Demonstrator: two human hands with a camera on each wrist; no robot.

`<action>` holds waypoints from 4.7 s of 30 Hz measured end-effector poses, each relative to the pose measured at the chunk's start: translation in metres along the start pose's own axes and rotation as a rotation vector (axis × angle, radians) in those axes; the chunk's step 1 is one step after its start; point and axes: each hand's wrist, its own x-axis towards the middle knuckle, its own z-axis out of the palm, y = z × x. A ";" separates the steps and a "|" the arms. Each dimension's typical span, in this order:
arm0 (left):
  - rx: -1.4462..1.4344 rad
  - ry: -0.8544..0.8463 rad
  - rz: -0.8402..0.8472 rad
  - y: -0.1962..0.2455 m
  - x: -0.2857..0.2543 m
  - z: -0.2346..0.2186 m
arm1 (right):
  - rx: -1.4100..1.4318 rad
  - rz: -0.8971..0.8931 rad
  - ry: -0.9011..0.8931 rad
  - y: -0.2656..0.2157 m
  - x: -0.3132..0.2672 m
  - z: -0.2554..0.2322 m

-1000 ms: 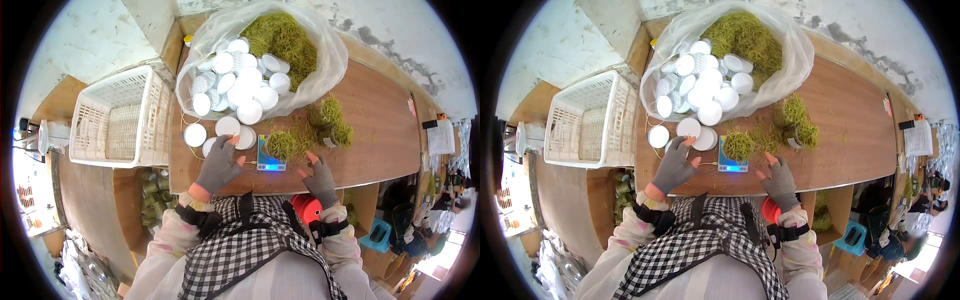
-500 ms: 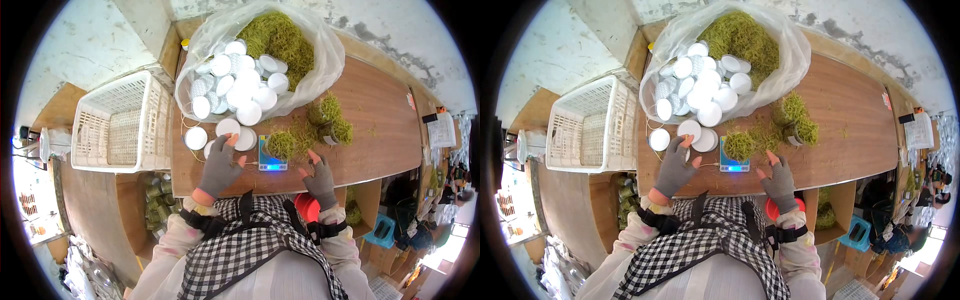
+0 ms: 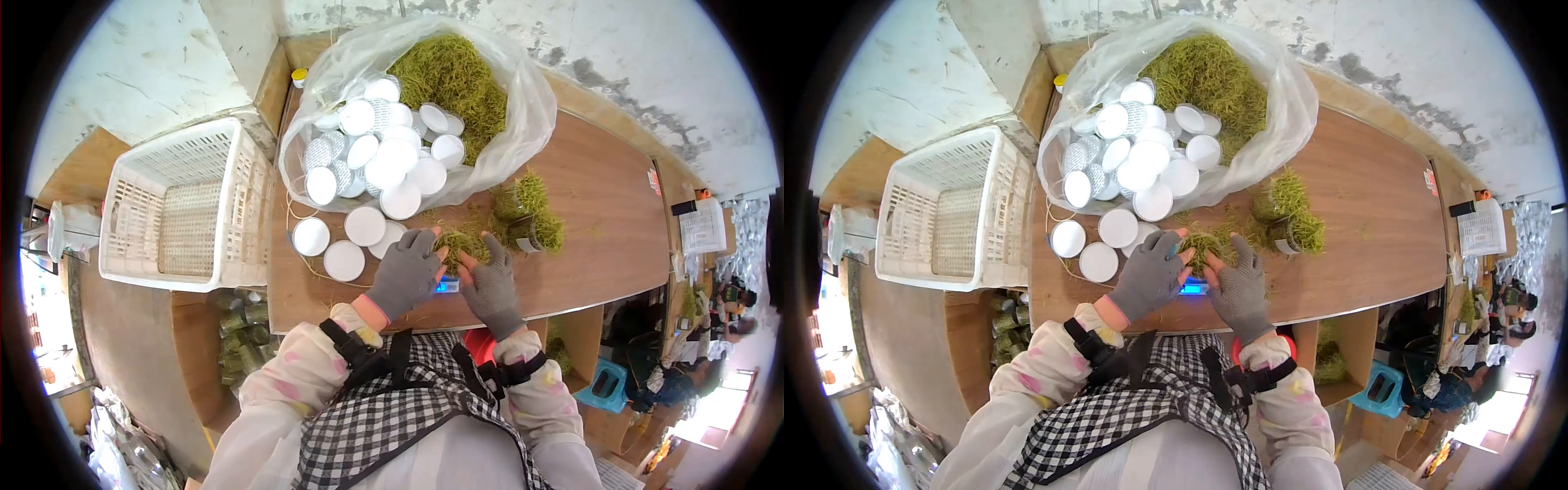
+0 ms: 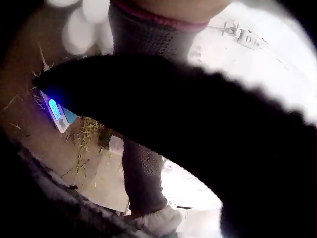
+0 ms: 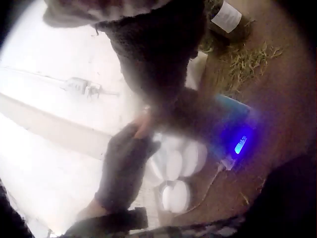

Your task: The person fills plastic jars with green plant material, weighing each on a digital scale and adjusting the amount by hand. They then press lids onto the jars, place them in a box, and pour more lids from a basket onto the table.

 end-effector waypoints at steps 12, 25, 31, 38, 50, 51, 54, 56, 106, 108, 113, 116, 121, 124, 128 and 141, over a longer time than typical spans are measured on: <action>0.026 -0.152 -0.306 0.010 0.020 -0.005 | 0.675 0.353 -0.227 0.107 0.200 -0.032; -0.172 -0.108 -0.312 0.005 0.018 -0.009 | -0.246 0.097 0.022 0.106 0.430 0.015; -0.193 -0.049 -0.303 0.006 0.017 -0.012 | -0.106 0.141 0.122 0.152 0.409 -0.010; -0.198 -0.063 -0.254 0.006 0.016 -0.011 | -0.256 0.348 -0.027 0.189 0.365 -0.034; -0.177 -0.096 -0.325 0.012 0.016 -0.009 | 0.114 0.335 -0.015 0.209 0.285 -0.045; -0.189 -0.056 -0.306 0.010 0.013 -0.006 | 0.206 0.318 0.046 0.198 0.278 -0.055; -0.263 -0.035 -0.354 0.012 0.007 0.000 | 0.508 0.420 -0.076 0.139 0.211 -0.079; -0.249 -0.019 -0.345 0.015 0.008 -0.002 | 0.439 0.233 -0.087 0.120 0.159 -0.075; -0.248 0.190 -0.566 -0.036 -0.099 -0.036 | 0.701 0.984 -0.457 0.109 -0.029 0.072; -0.317 0.206 -0.641 -0.038 -0.115 -0.039 | 0.699 0.677 0.100 0.131 -0.024 0.088; -0.191 0.169 -0.686 -0.036 -0.124 -0.050 | 0.623 0.427 0.039 0.077 0.020 0.006; -0.176 0.155 -0.667 -0.033 -0.117 -0.052 | 0.630 0.242 0.030 0.039 0.045 -0.013; -0.287 0.171 -0.674 -0.026 -0.101 -0.043 | 0.453 0.033 -0.024 0.015 0.074 -0.007; -0.284 0.158 -0.677 -0.023 -0.101 -0.046 | 0.419 -0.058 0.028 0.016 0.078 -0.002; -0.232 0.189 -0.644 -0.026 -0.113 -0.043 | 0.623 0.024 0.160 0.004 0.084 -0.052; -0.174 0.133 -0.679 -0.054 -0.143 -0.048 | 0.035 0.398 -0.636 0.123 -0.112 -0.003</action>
